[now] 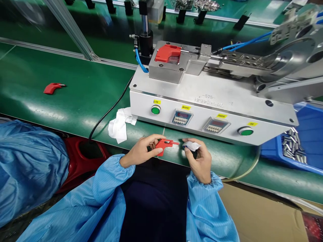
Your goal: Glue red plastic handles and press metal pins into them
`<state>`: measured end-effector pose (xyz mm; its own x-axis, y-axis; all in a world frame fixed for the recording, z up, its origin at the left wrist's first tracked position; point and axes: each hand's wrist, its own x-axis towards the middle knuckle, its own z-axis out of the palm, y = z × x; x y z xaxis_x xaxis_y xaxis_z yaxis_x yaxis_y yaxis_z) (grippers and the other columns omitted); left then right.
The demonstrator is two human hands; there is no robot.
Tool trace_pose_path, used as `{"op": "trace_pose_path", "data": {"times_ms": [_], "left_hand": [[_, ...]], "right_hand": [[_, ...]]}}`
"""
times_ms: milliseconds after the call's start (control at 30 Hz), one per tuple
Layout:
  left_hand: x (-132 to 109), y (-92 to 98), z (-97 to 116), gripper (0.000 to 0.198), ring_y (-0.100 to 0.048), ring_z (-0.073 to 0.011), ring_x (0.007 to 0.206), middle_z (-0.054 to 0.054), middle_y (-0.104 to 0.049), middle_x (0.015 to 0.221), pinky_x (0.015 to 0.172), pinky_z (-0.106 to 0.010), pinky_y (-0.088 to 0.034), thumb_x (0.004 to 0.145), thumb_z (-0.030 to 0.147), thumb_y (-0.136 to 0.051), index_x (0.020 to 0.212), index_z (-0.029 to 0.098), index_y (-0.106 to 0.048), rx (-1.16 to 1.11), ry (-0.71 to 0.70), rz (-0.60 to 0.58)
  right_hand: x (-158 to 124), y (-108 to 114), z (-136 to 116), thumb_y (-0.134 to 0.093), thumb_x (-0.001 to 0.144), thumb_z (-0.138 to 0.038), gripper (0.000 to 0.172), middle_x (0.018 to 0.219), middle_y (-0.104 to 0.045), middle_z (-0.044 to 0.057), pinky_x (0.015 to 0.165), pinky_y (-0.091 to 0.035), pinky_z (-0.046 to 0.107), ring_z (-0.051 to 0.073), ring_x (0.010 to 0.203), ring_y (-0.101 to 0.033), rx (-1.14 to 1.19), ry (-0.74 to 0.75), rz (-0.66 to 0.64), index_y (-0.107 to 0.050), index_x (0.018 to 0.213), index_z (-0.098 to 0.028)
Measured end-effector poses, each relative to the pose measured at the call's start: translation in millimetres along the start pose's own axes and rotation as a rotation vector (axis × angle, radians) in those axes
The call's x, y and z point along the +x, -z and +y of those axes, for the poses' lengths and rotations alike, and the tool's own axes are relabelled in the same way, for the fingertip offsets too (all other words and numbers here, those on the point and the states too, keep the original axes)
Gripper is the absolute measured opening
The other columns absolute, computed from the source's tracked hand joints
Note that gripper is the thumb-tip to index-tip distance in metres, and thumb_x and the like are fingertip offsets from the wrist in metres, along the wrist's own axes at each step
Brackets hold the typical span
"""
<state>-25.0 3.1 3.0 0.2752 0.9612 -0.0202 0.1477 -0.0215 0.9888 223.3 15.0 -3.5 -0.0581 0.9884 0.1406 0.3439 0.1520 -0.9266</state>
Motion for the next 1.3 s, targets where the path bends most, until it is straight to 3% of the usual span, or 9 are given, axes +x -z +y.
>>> {"op": "trace_pose_path", "data": {"times_ms": [833, 1033, 1100, 1167, 1300], "left_hand": [[1, 1.9, 1, 0.039, -0.059, -0.0122, 0.069, 0.002, -0.064, 0.079, 0.066, -0.023, -0.052, 0.096, 0.037, -0.071, 0.13, 0.018, -0.069, -0.088, 0.041, 0.009], [-2, -0.3, -3, 0.042, -0.066, -0.0149, 0.075, -0.002, -0.071, 0.085, 0.07, -0.024, -0.055, 0.095, 0.039, -0.071, 0.131, 0.018, -0.069, -0.078, 0.084, -0.011], [-4, -1.8, -5, 0.043, -0.07, -0.0169, 0.08, -0.004, -0.075, 0.09, 0.072, -0.025, -0.057, 0.095, 0.041, -0.07, 0.131, 0.018, -0.069, -0.077, 0.11, -0.004], [-7, -2.8, -8, 0.043, -0.072, -0.0187, 0.085, -0.005, -0.077, 0.095, 0.075, -0.027, -0.06, 0.095, 0.044, -0.07, 0.13, 0.019, -0.069, -0.08, 0.148, 0.003], [-9, -3.3, -12, 0.045, -0.076, -0.0219, 0.093, -0.007, -0.079, 0.105, 0.08, -0.03, -0.064, 0.094, 0.048, -0.071, 0.13, 0.021, -0.069, -0.088, 0.192, -0.002]], "right_hand": [[0, 0, 3, -0.064, 0.096, -0.028, 0.025, 0.119, -0.076, 0.009, 0.101, -0.055, 0.044, 0.026, 0.109, -0.072, 0.018, -0.001, 0.02, -0.068, 0.121, -0.026], [-9, -1, 3, -0.068, 0.095, -0.029, 0.046, 0.131, -0.071, 0.011, 0.109, -0.055, 0.046, 0.026, 0.12, -0.069, 0.003, 0.028, 0.059, -0.06, 0.14, -0.025], [-21, 7, -4, -0.069, 0.096, -0.031, 0.051, 0.136, -0.068, 0.012, 0.108, -0.057, 0.046, 0.027, 0.123, -0.067, -0.042, 0.042, 0.112, -0.057, 0.144, -0.025], [-33, 25, -15, -0.067, 0.098, -0.032, 0.044, 0.133, -0.068, 0.012, 0.103, -0.06, 0.046, 0.028, 0.12, -0.068, -0.109, 0.071, 0.174, -0.06, 0.141, -0.027], [-34, 96, -43, -0.066, 0.099, -0.033, 0.026, 0.116, -0.073, 0.01, 0.095, -0.062, 0.049, 0.029, 0.107, -0.07, -0.34, 0.187, 0.326, -0.071, 0.124, -0.029]]}}
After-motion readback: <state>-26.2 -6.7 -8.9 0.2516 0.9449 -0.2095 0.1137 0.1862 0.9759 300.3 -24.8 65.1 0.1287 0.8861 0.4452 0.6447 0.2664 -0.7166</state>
